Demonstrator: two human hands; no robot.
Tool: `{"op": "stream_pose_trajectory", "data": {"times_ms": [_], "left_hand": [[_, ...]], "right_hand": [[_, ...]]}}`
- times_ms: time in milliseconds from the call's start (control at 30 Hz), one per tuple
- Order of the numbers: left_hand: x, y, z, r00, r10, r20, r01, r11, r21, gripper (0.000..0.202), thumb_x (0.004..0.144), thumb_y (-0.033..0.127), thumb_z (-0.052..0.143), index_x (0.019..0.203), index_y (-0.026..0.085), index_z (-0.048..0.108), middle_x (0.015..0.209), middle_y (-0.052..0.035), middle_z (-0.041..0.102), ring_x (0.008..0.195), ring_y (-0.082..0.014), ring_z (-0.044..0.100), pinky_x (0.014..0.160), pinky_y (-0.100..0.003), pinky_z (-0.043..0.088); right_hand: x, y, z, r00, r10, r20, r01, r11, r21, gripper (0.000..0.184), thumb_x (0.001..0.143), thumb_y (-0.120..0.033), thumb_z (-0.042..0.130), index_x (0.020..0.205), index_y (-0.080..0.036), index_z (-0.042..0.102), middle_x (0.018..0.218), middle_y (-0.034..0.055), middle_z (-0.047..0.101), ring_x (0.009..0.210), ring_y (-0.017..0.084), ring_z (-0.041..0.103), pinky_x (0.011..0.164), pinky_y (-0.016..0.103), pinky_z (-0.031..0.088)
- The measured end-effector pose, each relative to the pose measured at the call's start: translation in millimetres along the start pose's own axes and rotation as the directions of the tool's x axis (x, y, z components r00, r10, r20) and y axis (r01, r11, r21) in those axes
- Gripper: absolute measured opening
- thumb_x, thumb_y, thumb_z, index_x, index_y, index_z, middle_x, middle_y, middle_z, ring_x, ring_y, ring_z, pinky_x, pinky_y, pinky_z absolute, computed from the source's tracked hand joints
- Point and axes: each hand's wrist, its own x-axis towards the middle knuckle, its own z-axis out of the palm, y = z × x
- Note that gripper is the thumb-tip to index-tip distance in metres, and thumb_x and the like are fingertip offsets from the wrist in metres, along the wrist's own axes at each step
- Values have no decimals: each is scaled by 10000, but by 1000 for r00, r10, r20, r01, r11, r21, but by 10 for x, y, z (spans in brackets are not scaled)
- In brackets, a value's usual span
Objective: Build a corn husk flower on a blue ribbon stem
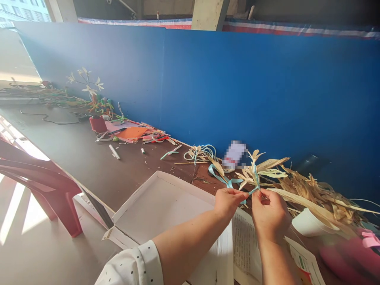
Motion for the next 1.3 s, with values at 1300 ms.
{"op": "stream_pose_trajectory", "data": {"times_ms": [1300], "left_hand": [[-58, 130, -164, 567, 705, 426, -476, -142, 868, 304, 915, 398, 409, 793, 249, 645, 850, -44, 549, 842, -185, 469, 701, -331, 335]], "right_hand": [[-189, -159, 70, 994, -88, 63, 90, 995, -37, 234, 867, -345, 519, 845, -170, 673, 722, 57, 605, 648, 164, 515, 555, 273, 289]]}}
